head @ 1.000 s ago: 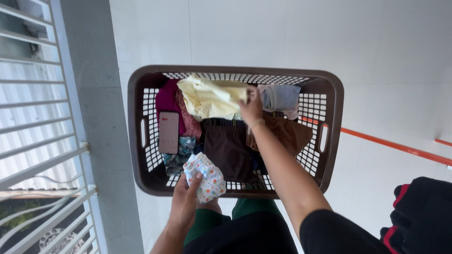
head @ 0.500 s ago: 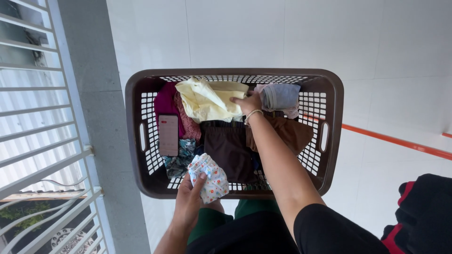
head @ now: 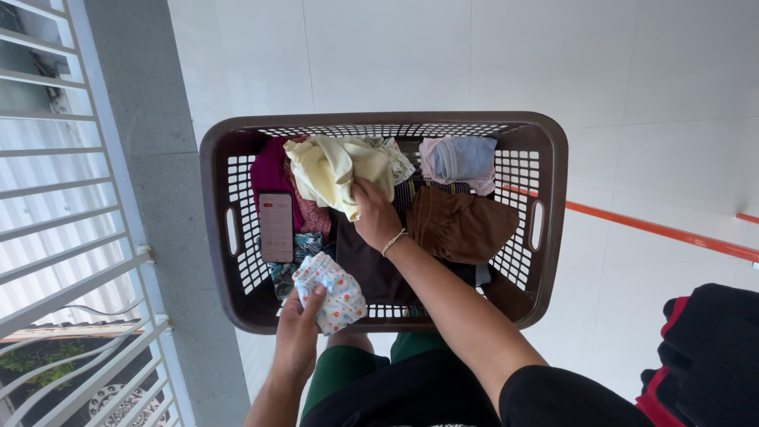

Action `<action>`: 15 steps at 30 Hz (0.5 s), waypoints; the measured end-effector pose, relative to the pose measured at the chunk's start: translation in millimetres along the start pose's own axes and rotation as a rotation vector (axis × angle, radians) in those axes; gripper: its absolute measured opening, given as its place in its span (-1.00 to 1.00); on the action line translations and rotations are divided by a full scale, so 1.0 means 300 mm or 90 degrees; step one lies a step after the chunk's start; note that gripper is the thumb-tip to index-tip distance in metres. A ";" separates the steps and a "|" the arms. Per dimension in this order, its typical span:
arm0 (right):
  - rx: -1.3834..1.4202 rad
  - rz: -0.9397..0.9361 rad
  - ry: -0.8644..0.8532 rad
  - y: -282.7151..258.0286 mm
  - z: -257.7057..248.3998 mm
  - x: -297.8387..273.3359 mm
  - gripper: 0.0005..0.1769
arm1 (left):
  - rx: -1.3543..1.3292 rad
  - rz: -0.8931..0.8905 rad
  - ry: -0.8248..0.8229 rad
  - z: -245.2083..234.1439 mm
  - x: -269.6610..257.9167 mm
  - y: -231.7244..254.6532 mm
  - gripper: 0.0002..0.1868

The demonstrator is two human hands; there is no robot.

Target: Collect and fold laundry from a drying rack into a basket

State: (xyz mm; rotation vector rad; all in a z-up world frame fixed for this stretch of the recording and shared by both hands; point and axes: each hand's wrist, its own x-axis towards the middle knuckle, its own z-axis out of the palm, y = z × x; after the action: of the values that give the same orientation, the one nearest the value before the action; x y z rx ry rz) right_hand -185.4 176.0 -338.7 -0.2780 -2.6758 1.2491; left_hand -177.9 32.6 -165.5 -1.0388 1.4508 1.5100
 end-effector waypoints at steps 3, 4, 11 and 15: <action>0.082 0.040 0.034 0.054 0.014 -0.016 -0.52 | 0.033 0.010 -0.002 -0.012 0.010 0.002 -0.61; 0.083 0.041 0.034 0.054 -0.007 -0.005 -0.52 | 0.034 0.009 -0.001 -0.012 0.013 0.009 -0.61; 0.262 0.142 -0.032 -0.018 -0.256 -0.028 -0.56 | 0.051 0.024 0.008 -0.021 0.031 0.029 -0.59; 0.299 0.170 -0.122 -0.070 -0.439 -0.149 -0.63 | 0.099 0.071 0.034 -0.060 0.083 0.056 -0.64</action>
State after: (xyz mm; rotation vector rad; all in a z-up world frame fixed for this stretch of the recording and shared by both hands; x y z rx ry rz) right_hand -113.1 249.1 -242.9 -0.4745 -2.4447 2.0260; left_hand -201.7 13.9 -182.9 -0.9245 1.6599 1.4307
